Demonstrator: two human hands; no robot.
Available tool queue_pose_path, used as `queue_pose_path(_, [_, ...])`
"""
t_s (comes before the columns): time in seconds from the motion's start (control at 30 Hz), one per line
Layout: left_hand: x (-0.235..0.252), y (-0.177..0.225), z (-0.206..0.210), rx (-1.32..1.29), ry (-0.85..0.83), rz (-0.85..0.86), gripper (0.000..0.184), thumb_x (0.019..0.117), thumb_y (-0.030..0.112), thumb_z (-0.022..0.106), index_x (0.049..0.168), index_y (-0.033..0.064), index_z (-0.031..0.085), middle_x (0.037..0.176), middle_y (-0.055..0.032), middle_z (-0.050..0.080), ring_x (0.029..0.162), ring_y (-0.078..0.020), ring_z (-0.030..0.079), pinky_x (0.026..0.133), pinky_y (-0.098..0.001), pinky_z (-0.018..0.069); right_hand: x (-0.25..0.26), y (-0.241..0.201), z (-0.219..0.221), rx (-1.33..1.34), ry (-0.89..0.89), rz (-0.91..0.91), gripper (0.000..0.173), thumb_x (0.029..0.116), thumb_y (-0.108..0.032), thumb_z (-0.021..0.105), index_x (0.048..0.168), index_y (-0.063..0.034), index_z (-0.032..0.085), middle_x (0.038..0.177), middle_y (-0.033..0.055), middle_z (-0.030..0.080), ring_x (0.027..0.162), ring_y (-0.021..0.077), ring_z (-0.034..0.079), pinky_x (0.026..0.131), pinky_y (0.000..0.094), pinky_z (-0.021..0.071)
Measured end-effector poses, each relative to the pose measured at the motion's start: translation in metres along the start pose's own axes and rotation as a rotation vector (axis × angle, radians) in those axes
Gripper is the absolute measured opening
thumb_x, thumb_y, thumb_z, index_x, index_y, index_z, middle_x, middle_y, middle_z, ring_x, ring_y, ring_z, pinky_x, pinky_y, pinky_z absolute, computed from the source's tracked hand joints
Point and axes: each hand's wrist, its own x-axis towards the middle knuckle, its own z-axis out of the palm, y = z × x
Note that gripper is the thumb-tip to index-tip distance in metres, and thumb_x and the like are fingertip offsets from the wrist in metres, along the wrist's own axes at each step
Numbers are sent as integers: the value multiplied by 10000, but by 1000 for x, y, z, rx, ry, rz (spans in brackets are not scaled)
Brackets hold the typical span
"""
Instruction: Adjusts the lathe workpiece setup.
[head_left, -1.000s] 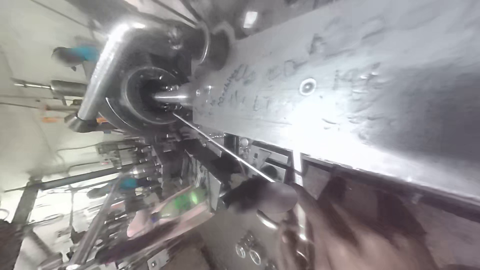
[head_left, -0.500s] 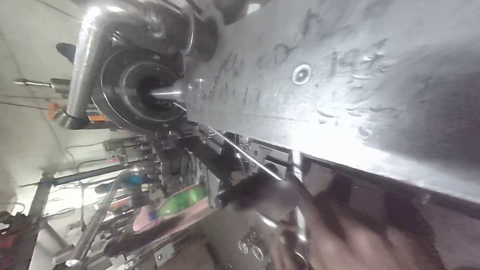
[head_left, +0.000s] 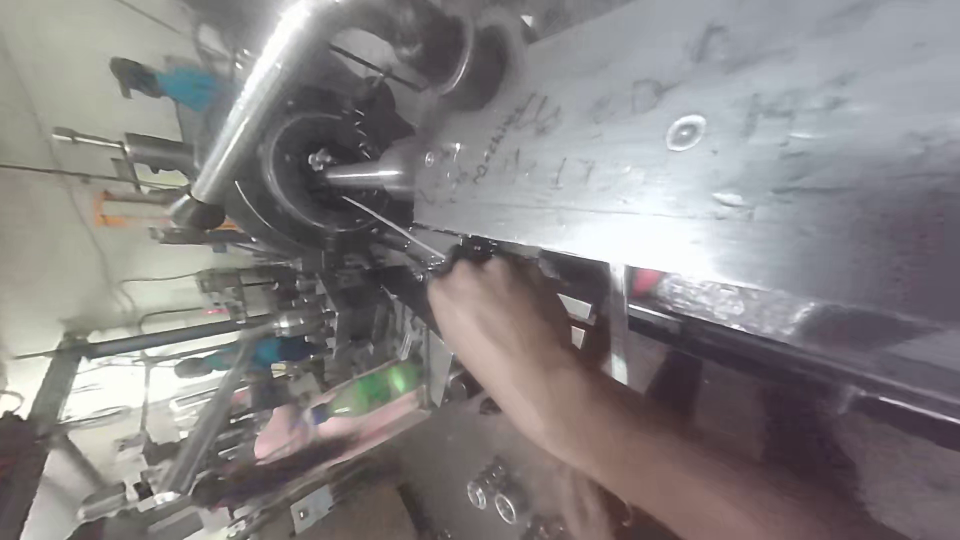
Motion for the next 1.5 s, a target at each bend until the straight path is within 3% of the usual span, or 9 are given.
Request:
queue_pose_path(0.23, [4,14,1,-43,-40,-116,420,1095,475,335,1058,228,672,799,184,639,727,134,594,674,-89,511,11,-1,7,13,35,-20,84,942,-69,654,862,-74,678,747,118,615,648,280,634,468,394,460])
queue_pose_path(0.37, [2,12,-1,-47,-54,-55,388,1106,432,344,1164,224,667,956,199,684,888,140,618,837,-108,517,8,-9,-4,40,-78,-12,57,913,-61,692,862,-85,684,736,104,623,629,268,637,455,391,467])
queue_pose_path(0.63, [-1,13,-10,-27,-128,-133,585,1088,525,299,1038,56,646,839,99,658,810,122,600,817,-130,513,1,-21,-24,-9,-40,6,75,905,-60,695,841,-100,698,717,85,623,618,240,632,455,363,447])
queue_pose_path(0.8, [21,52,1,6,10,-183,440,1023,235,467,933,-176,597,810,-58,684,782,89,609,808,-120,499,-53,-15,-49,-159,99,45,66,852,-115,711,787,-113,720,562,36,528,484,205,561,393,313,342])
queue_pose_path(0.9, [11,17,2,-78,-56,-143,611,1099,506,305,994,8,643,757,38,619,696,71,587,690,-137,520,-150,22,-68,-259,-7,151,313,979,-223,565,1173,-47,737,731,137,658,565,307,640,422,422,448])
queue_pose_path(0.97, [6,-2,6,-148,-46,-162,647,1064,606,285,1002,74,647,742,22,642,627,-25,616,588,-222,556,-203,53,-65,-368,-18,179,445,1048,-396,414,1400,-206,609,902,88,667,636,264,628,480,420,450])
queue_pose_path(1.07, [2,8,6,-135,-49,-159,626,1064,593,305,1038,82,666,824,61,672,741,9,642,710,-206,564,-186,34,-110,-335,-132,135,404,985,-139,541,1368,-107,664,887,200,706,559,347,645,430,457,457])
queue_pose_path(1.23, [12,27,4,-92,-21,-217,622,1090,533,290,1053,16,634,780,55,669,672,32,637,642,-193,574,-138,23,-74,-367,72,23,340,886,-113,612,1189,-135,765,714,117,649,479,281,596,374,390,413])
queue_pose_path(1.5, [-4,11,3,-16,19,-123,491,1093,471,359,1131,85,661,948,136,696,893,117,633,852,-151,545,-112,30,-42,-247,9,114,472,829,-77,725,1299,-120,713,822,161,681,581,326,648,454,445,487])
